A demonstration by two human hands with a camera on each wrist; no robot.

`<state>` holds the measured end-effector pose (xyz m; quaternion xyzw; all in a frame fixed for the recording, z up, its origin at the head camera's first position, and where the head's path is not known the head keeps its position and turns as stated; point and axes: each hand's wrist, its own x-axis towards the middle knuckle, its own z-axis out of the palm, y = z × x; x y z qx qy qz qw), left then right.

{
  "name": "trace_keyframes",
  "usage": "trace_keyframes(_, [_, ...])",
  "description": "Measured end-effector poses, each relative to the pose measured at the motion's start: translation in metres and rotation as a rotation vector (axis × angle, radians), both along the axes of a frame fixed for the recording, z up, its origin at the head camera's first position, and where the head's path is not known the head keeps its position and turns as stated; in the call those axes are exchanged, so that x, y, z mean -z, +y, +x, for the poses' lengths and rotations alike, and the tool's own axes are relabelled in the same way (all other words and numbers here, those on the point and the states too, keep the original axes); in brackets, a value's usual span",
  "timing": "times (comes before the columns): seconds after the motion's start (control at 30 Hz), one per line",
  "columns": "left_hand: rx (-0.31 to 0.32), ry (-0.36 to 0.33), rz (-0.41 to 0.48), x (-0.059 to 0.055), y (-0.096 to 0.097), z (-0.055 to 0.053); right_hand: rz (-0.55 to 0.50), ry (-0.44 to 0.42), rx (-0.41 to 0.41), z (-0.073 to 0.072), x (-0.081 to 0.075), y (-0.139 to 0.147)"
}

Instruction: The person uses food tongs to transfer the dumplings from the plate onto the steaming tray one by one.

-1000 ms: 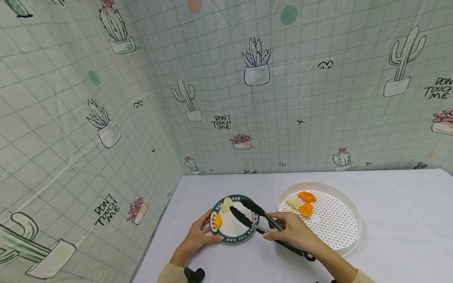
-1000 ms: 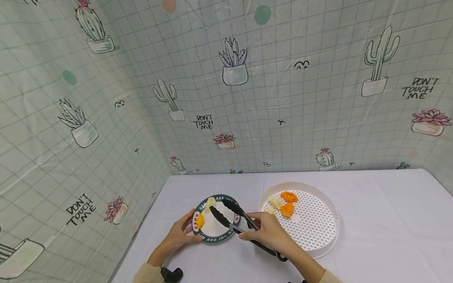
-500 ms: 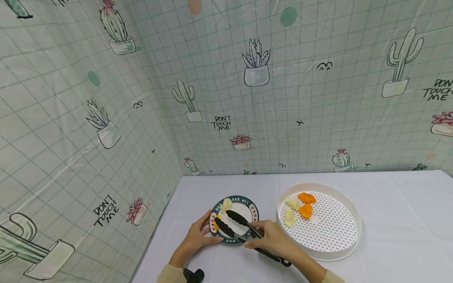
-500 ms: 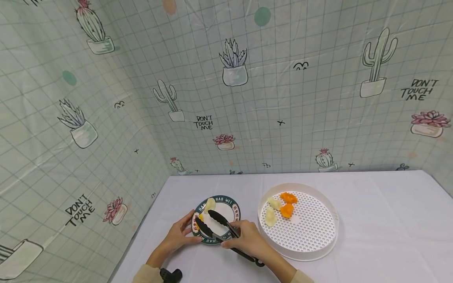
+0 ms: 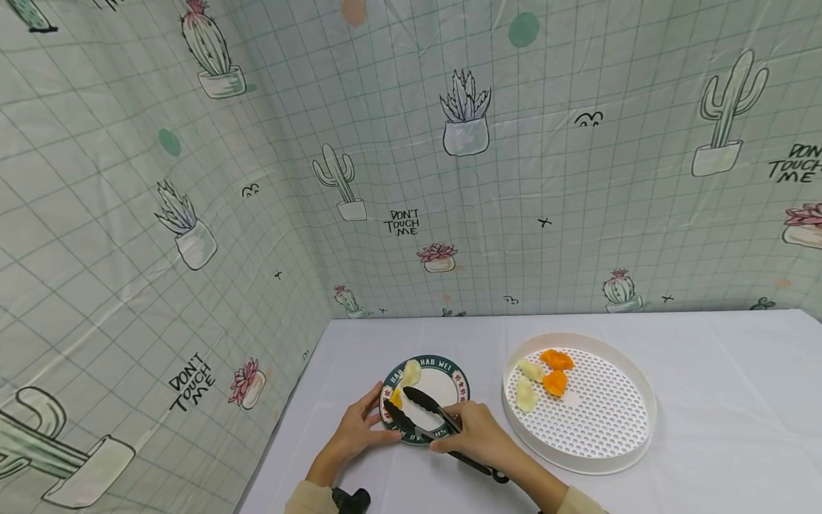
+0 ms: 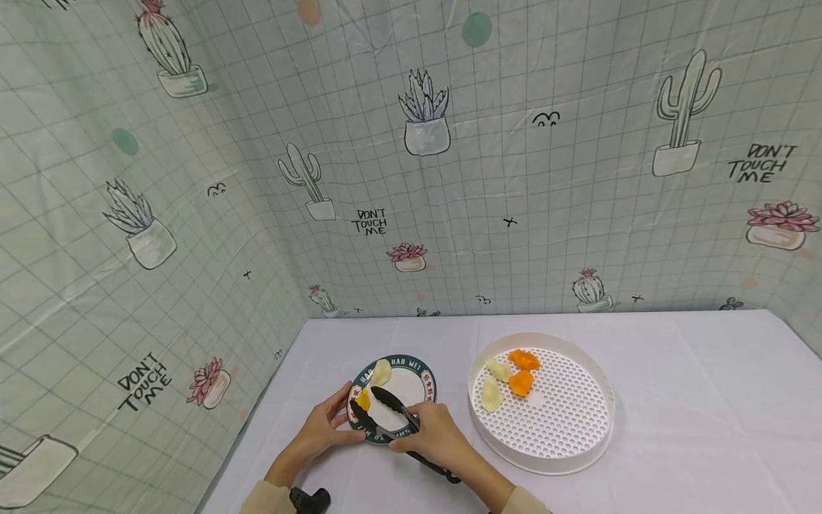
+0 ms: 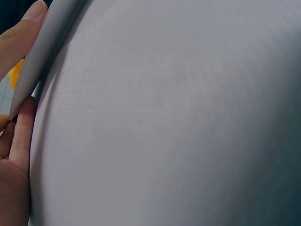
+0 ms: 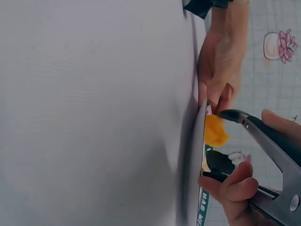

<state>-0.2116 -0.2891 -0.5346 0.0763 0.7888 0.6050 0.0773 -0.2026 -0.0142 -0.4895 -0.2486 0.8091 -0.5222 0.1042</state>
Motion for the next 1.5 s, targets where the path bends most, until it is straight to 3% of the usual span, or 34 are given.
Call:
trace_keyframes(0.3, [0.001,0.006,-0.014,-0.001,0.001,0.001,0.026,-0.027,-0.014,0.002,-0.008,-0.008])
trace_keyframes(0.83, [-0.008,0.001,-0.001,0.000,0.001,0.000,0.021,0.010,-0.012,0.003,-0.006,-0.012])
trace_keyframes(1.5, [-0.020,0.008,-0.030,0.002,0.000,0.001,-0.004,-0.028,-0.053,0.006,-0.014,0.001])
